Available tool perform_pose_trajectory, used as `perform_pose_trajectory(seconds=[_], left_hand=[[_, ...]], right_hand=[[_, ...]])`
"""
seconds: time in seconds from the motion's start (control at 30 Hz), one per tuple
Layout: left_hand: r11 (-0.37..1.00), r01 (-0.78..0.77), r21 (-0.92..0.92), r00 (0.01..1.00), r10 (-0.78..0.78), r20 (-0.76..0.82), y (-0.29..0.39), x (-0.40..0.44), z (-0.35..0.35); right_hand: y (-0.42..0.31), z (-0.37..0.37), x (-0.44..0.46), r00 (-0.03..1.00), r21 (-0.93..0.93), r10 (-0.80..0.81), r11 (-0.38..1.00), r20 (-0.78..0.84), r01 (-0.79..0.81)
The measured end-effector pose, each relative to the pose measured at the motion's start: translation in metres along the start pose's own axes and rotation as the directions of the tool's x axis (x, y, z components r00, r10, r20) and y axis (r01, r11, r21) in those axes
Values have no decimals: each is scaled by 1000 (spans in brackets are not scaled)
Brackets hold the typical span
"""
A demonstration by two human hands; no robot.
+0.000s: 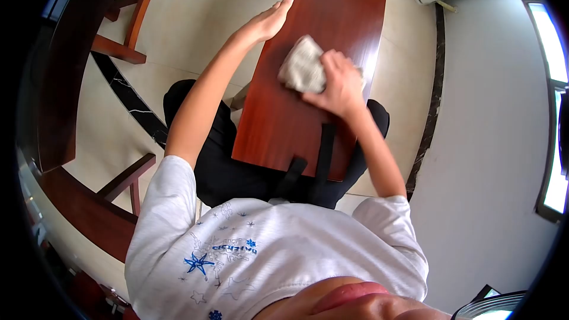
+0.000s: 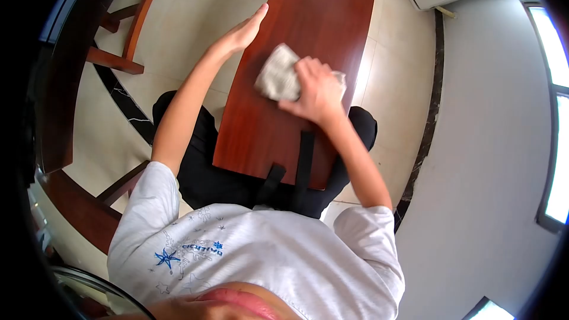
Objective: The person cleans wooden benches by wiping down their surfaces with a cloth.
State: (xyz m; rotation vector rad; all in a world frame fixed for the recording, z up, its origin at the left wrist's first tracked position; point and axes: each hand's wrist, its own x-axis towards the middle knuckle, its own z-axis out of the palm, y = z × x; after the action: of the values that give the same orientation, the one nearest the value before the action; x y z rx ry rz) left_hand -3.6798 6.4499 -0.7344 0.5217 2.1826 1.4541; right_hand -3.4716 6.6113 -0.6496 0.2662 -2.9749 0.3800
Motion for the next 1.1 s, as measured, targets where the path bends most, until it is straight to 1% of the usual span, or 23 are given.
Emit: perform_pose_trajectory(seconds=[0.03, 0.1, 0.13, 0.17, 0.2, 0.23, 0.27, 0.3, 0.33, 0.4, 0.43, 0.47, 0.57, 0.6, 0.7, 0.73, 0.83, 0.93, 0.97, 1.0, 1.03, 1.07, 1.1], left_hand=[[1000, 14, -27, 1000, -14, -6, 5, -2, -3], [996, 47, -77, 999, -48, -14, 13, -8, -6], [996, 81, -36, 996, -80, 37, 4, 1, -13], [994, 113, 8, 989, -113, 91, -5, 16, -26], [988, 145, 55, 977, -152, 150, -14, 22, -30], [993, 119, -14, 989, -117, 95, -1, 12, -33], [992, 129, -9, 984, -127, 126, -7, 17, -38], [991, 130, 3, 980, -129, 153, -14, 30, -46], [998, 55, -16, 992, -53, 116, -19, 33, -50], [989, 118, -90, 993, -119, -8, 3, 19, -39], [979, 145, -142, 985, -156, -72, 21, 7, -31], [951, 159, -264, 987, -145, 72, 52, -10, -38], [959, 10, -283, 993, 25, 119, -41, 88, -22], [966, -240, -95, 960, 221, -171, -43, 87, -9], [965, -227, 128, 959, 244, -142, -49, 79, -19], [963, -221, 156, 966, 238, -98, -45, 75, -26], [979, -71, 193, 985, 100, -141, -37, 63, -35], [980, 134, 146, 970, -100, -220, -25, 56, -38], [985, 98, 143, 976, -67, -207, -28, 56, -38], [989, 61, 135, 980, -34, -197, -32, 59, -37], [992, 27, 122, 982, -3, -191, -37, 63, -37], [992, -41, 115, 989, 57, -139, -44, 68, -36], [986, -14, 167, 994, 32, -106, -39, 63, -35]], right_hand=[[-9, 7, -1, 991, 40, -129, 991, -27, 130], [-25, 10, 10, 976, 99, -218, 971, -11, 218], [-20, 9, 22, 976, 118, -197, 975, 90, 185], [-10, 17, 34, 984, 132, -165, 979, 67, 155], [0, 27, 46, 982, 104, -166, 979, -90, 175], [10, 32, 64, 974, 55, -143, 986, -175, 155], [24, 32, 89, 989, 63, -69, 995, -130, 77], [37, 35, 112, 986, 48, -36, 998, -163, 45], [47, 38, 136, 978, 36, -15, 999, -209, 23], [60, 37, 171, 968, 76, -54, 994, -244, 75], [60, 31, 180, 978, 86, -7, 996, -211, 25], [59, 33, 184, 982, 93, 18, 996, -188, 0], [64, 34, 197, 989, 84, 72, 995, -130, -62], [62, 31, 195, 989, 76, 90, 994, -121, -81], [54, 31, 185, 969, 41, 145, 989, -198, -140], [52, 32, 185, 968, 22, 187, 982, -165, -186], [41, 35, 176, 957, -44, 210, 974, -200, -223], [9, 30, 140, 963, -11, 227, 973, -144, -231], [-3, 38, 114, 953, 7, 176, 984, -245, -180], [-9, 56, 95, 956, -32, 21, 999, -293, -32], [-27, 53, 66, 947, -24, -67, 998, -315, 62], [-51, 46, 36, 960, 13, -78, 996, -270, 85], [-70, 38, 10, 984, 68, -72, 994, -161, 83]])
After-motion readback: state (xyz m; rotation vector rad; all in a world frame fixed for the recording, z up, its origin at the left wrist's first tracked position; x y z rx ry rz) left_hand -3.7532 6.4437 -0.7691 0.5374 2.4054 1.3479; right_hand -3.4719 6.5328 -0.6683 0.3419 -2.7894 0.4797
